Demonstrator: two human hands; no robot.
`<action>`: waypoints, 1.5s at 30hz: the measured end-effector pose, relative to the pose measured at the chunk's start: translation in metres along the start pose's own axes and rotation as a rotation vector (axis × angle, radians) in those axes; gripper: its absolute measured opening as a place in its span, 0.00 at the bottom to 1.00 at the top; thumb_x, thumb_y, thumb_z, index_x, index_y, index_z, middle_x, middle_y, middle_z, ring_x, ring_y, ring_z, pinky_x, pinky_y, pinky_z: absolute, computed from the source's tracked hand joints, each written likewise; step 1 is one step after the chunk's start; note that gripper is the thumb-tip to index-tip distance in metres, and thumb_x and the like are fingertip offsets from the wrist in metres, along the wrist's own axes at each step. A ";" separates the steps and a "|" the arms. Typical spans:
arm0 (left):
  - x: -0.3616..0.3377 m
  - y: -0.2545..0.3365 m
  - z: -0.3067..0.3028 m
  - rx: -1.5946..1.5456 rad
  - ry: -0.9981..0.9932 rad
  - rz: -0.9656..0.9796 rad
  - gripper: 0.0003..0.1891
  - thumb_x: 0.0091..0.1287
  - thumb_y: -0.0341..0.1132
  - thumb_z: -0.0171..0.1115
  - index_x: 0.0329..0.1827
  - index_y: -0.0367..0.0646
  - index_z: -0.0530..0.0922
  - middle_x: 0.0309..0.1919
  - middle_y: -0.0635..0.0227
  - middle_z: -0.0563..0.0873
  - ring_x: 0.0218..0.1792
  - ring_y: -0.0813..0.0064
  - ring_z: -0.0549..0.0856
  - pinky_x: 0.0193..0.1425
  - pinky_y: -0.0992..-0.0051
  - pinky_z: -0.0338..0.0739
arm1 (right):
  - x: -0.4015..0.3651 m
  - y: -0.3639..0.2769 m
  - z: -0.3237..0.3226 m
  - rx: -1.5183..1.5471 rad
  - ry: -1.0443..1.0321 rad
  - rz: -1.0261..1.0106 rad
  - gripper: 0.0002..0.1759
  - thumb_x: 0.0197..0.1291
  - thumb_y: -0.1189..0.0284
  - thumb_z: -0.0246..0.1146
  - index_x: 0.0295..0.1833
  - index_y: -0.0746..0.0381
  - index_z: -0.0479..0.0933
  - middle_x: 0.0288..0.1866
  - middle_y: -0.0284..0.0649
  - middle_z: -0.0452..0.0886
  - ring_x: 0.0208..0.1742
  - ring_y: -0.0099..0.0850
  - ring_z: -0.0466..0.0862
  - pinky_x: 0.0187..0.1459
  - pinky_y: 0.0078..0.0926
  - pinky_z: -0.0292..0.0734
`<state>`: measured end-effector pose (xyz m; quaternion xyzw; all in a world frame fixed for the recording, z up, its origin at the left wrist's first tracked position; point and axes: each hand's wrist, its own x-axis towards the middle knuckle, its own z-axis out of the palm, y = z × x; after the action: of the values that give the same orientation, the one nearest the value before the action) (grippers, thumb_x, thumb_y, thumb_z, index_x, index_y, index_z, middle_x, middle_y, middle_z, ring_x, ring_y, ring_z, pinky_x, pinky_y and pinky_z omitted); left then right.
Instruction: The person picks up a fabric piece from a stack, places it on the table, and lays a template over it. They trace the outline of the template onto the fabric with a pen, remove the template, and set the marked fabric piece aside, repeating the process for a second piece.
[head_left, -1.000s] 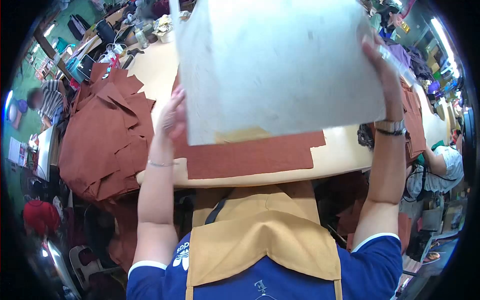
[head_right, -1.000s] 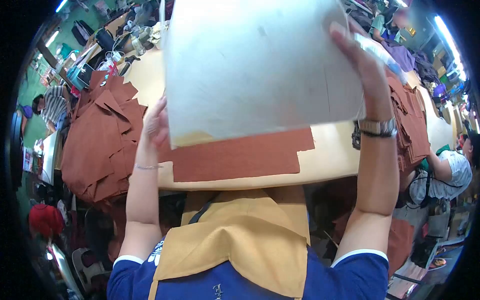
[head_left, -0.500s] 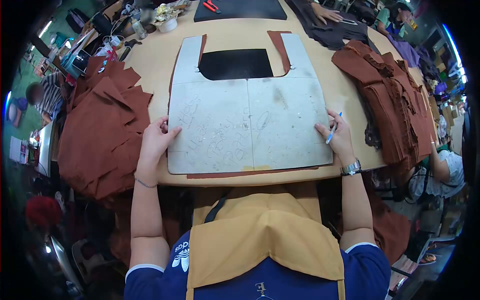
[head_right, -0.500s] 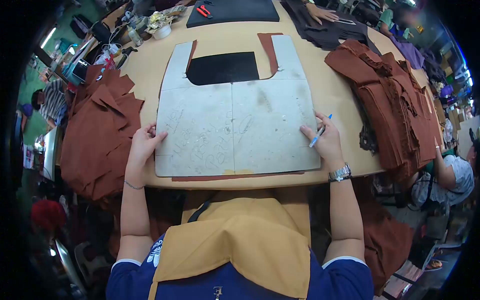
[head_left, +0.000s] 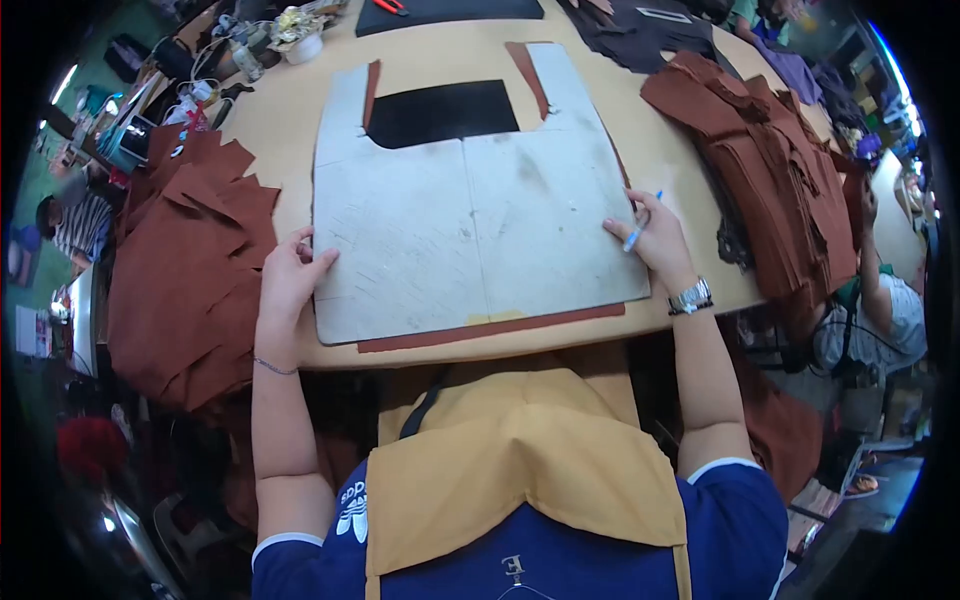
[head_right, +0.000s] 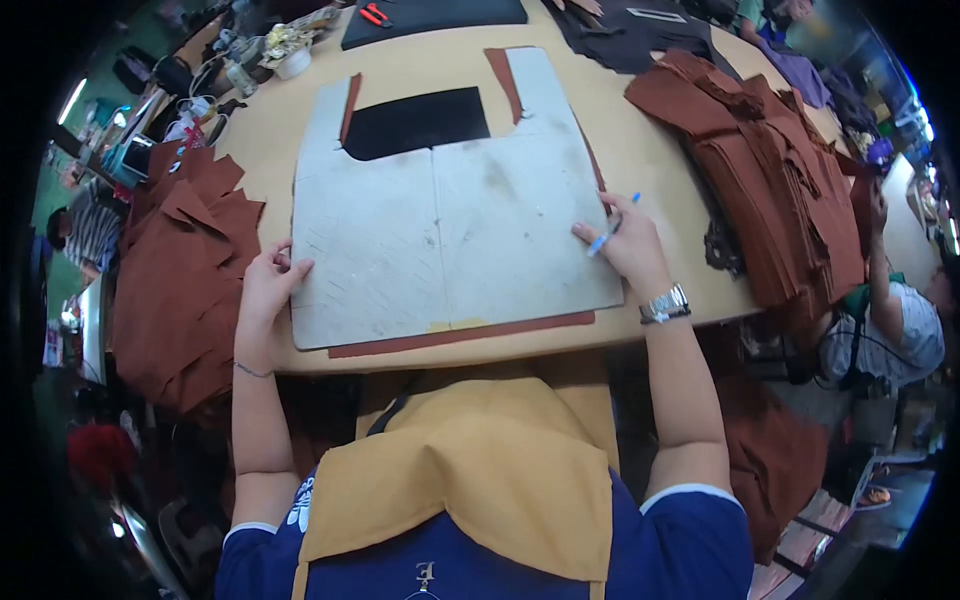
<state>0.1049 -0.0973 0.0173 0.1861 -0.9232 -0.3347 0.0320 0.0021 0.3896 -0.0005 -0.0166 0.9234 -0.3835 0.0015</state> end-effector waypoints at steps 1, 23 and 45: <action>0.001 0.000 0.000 0.021 -0.005 0.000 0.31 0.54 0.43 0.75 0.60 0.38 0.79 0.28 0.68 0.83 0.29 0.77 0.82 0.37 0.74 0.78 | -0.002 -0.015 -0.005 -0.068 -0.010 0.001 0.35 0.46 0.61 0.79 0.58 0.66 0.77 0.30 0.33 0.77 0.30 0.24 0.76 0.33 0.24 0.75; 0.007 -0.016 -0.001 0.013 0.000 -0.025 0.31 0.49 0.48 0.77 0.58 0.47 0.83 0.25 0.74 0.82 0.29 0.79 0.82 0.39 0.76 0.78 | 0.006 0.030 -0.011 0.390 -0.041 0.071 0.24 0.56 0.77 0.71 0.58 0.65 0.75 0.35 0.32 0.83 0.29 0.16 0.78 0.28 0.13 0.71; 0.009 -0.023 0.004 -0.154 -0.059 -0.017 0.31 0.58 0.37 0.74 0.64 0.37 0.76 0.25 0.77 0.76 0.25 0.86 0.74 0.30 0.82 0.71 | -0.001 0.013 -0.015 0.428 -0.059 0.142 0.22 0.54 0.76 0.72 0.55 0.67 0.75 0.33 0.34 0.83 0.28 0.18 0.80 0.25 0.16 0.73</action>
<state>0.1031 -0.1149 -0.0006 0.1812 -0.8937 -0.4102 0.0162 0.0022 0.4092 0.0005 0.0381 0.8193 -0.5691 0.0590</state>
